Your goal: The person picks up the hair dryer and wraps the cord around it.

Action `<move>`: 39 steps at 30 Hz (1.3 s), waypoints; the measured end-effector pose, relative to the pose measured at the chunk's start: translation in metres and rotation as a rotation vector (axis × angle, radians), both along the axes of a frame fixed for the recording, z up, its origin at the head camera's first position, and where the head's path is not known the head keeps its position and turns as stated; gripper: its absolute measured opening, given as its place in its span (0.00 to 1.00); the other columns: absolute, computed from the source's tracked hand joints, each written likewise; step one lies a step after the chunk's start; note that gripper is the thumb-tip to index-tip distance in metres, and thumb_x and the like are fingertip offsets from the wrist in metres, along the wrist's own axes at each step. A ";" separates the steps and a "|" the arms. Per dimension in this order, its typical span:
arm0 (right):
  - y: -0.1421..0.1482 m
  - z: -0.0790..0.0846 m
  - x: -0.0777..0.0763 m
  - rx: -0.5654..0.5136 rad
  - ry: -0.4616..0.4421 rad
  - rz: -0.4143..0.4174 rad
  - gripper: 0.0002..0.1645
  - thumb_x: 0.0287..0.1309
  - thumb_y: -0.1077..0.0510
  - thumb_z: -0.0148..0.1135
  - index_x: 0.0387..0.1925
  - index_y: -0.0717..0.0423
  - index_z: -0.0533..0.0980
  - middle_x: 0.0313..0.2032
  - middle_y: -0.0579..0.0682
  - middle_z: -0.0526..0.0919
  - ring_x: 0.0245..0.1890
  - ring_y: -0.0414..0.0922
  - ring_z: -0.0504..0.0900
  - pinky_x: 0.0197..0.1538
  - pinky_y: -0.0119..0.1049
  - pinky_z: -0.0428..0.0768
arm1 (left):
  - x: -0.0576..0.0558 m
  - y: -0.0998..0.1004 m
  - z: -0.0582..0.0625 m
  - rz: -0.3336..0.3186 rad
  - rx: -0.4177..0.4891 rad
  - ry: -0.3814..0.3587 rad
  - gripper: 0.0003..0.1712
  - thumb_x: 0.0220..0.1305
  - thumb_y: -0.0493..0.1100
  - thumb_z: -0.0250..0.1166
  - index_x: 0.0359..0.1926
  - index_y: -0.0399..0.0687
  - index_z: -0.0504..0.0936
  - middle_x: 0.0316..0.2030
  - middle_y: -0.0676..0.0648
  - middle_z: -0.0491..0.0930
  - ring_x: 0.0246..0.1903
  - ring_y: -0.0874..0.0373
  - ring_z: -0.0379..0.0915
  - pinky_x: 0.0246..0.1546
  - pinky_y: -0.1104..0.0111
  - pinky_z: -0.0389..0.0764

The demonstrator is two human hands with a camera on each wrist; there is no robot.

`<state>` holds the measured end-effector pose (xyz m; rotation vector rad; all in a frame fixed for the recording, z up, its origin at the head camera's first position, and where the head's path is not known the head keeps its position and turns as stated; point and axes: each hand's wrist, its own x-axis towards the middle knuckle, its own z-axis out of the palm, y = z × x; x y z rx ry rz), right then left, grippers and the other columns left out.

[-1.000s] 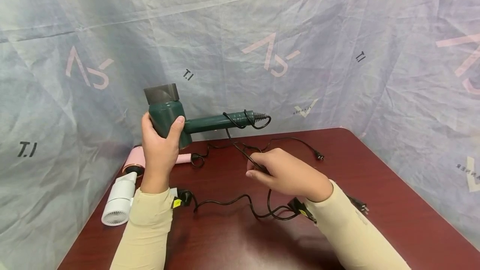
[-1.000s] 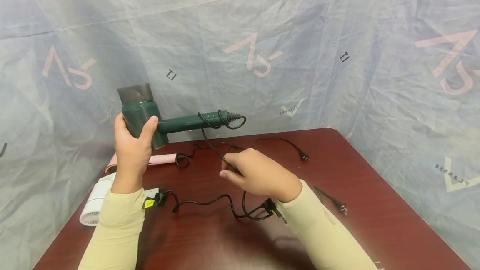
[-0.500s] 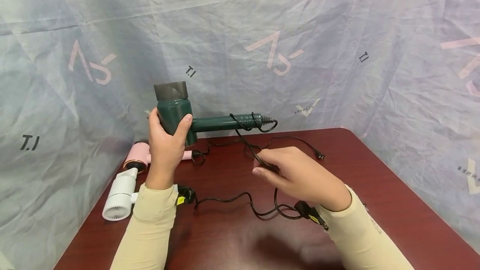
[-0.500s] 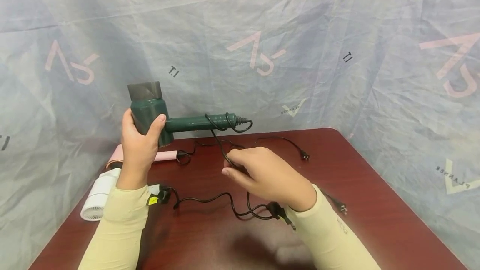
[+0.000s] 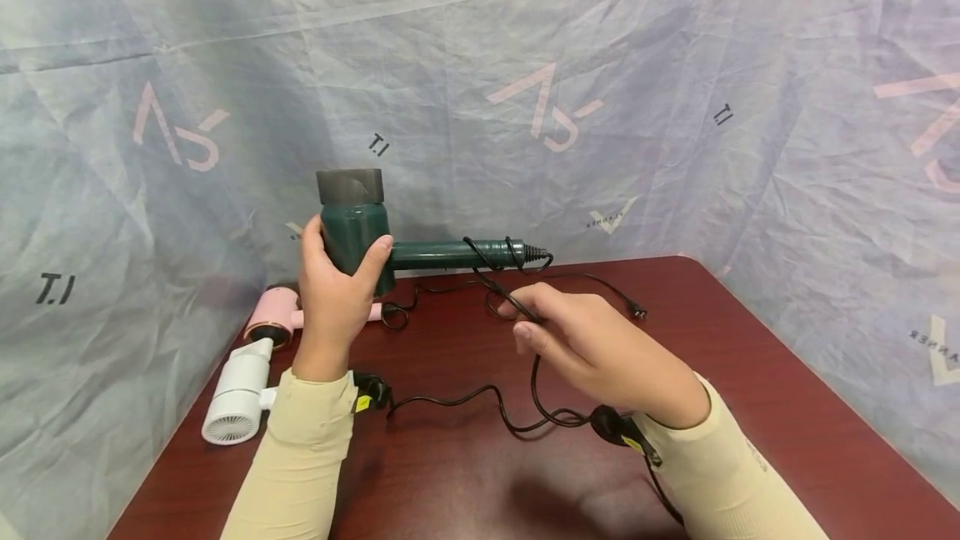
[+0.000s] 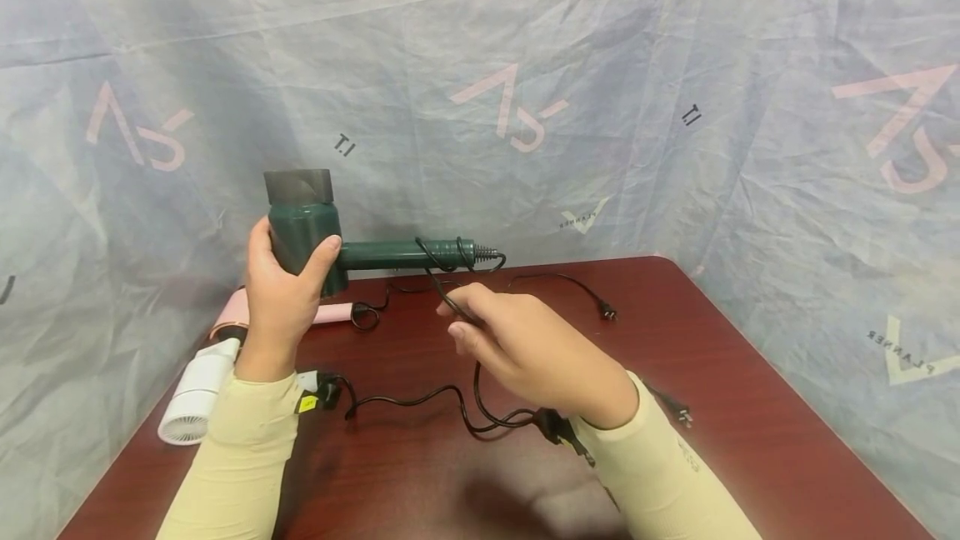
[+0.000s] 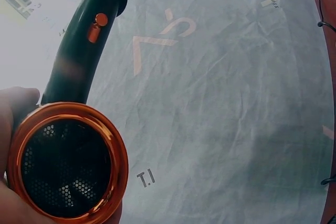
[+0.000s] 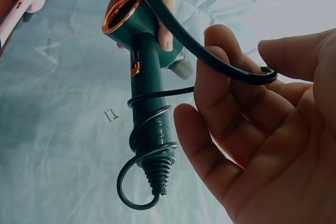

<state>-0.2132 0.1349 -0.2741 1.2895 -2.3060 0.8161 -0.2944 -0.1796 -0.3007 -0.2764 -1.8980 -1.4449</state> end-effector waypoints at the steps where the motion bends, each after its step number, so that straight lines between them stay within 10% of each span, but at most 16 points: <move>1: 0.000 0.000 0.000 -0.012 0.002 0.004 0.11 0.77 0.59 0.54 0.57 0.48 0.73 0.35 0.34 0.81 0.36 0.29 0.80 0.42 0.28 0.80 | 0.000 0.000 0.000 0.001 -0.005 -0.003 0.44 0.64 0.57 0.73 0.75 0.58 0.61 0.56 0.47 0.73 0.44 0.56 0.75 0.43 0.65 0.82; 21: 0.005 -0.001 -0.020 -0.294 0.131 -0.040 0.16 0.74 0.65 0.57 0.52 0.45 0.83 0.32 0.40 0.80 0.27 0.34 0.71 0.33 0.27 0.71 | 0.002 -0.001 0.002 -0.044 -0.102 0.005 0.42 0.56 0.50 0.79 0.70 0.70 0.71 0.51 0.54 0.79 0.43 0.58 0.74 0.41 0.62 0.79; 31: 0.012 -0.006 -0.035 -0.311 0.007 -0.171 0.16 0.78 0.53 0.54 0.57 0.31 0.81 0.23 0.38 0.66 0.19 0.37 0.56 0.31 0.33 0.68 | 0.004 -0.002 0.001 -0.047 -0.146 -0.012 0.45 0.53 0.49 0.81 0.71 0.70 0.72 0.53 0.53 0.80 0.44 0.59 0.75 0.42 0.62 0.79; 39: 0.016 -0.013 -0.048 -0.324 -0.078 -0.227 0.17 0.79 0.49 0.53 0.60 0.27 0.79 0.37 0.36 0.81 0.18 0.39 0.58 0.34 0.34 0.70 | 0.003 -0.003 0.001 -0.112 -0.138 -0.033 0.42 0.55 0.49 0.80 0.70 0.72 0.73 0.50 0.54 0.81 0.44 0.58 0.76 0.41 0.64 0.80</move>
